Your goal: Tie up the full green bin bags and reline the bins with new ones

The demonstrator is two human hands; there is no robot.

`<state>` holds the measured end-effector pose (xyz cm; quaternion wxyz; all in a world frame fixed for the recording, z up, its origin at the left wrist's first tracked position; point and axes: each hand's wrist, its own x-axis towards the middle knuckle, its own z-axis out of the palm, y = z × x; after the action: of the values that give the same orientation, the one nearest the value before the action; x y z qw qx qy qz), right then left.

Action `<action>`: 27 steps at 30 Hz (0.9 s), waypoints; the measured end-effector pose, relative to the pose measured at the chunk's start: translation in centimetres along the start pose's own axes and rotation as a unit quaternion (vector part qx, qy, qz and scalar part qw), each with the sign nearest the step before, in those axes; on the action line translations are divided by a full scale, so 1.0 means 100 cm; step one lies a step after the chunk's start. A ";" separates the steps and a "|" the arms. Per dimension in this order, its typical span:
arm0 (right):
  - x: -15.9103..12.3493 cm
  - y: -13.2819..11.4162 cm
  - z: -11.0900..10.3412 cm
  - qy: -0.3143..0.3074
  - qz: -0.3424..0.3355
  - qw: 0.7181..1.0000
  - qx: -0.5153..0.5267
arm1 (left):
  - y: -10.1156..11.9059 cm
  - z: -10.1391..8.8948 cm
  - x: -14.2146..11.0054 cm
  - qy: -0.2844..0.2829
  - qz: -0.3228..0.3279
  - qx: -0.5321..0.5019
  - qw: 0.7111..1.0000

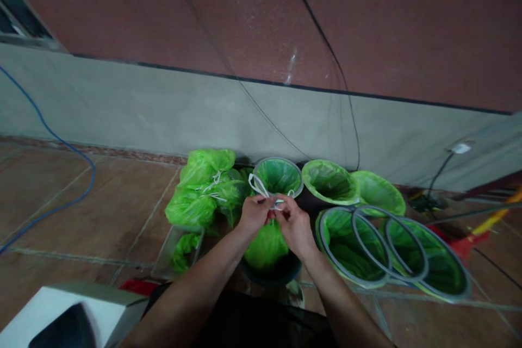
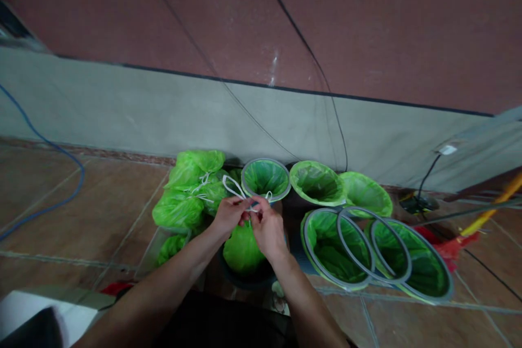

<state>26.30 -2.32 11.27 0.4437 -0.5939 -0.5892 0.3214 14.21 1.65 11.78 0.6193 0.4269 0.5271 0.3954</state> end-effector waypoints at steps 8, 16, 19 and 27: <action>-0.005 -0.003 0.003 -0.005 -0.114 0.982 -0.150 | 0.008 -0.001 -0.003 -0.024 -0.124 -0.094 0.987; -0.001 0.002 0.000 -0.009 -0.027 0.991 -0.133 | 0.000 -0.006 0.005 -0.053 0.062 0.103 0.991; 0.002 0.008 -0.002 -0.052 0.030 0.996 -0.068 | 0.000 -0.011 0.007 -0.061 0.062 0.164 0.983; -0.001 -0.008 -0.013 -0.173 0.275 0.883 0.340 | -0.001 -0.013 0.014 -0.072 0.076 0.184 0.977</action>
<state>27.11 -2.70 12.44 0.4029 -0.4800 -0.3242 0.7087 13.13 3.03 11.13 0.5345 0.5998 0.5112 0.3054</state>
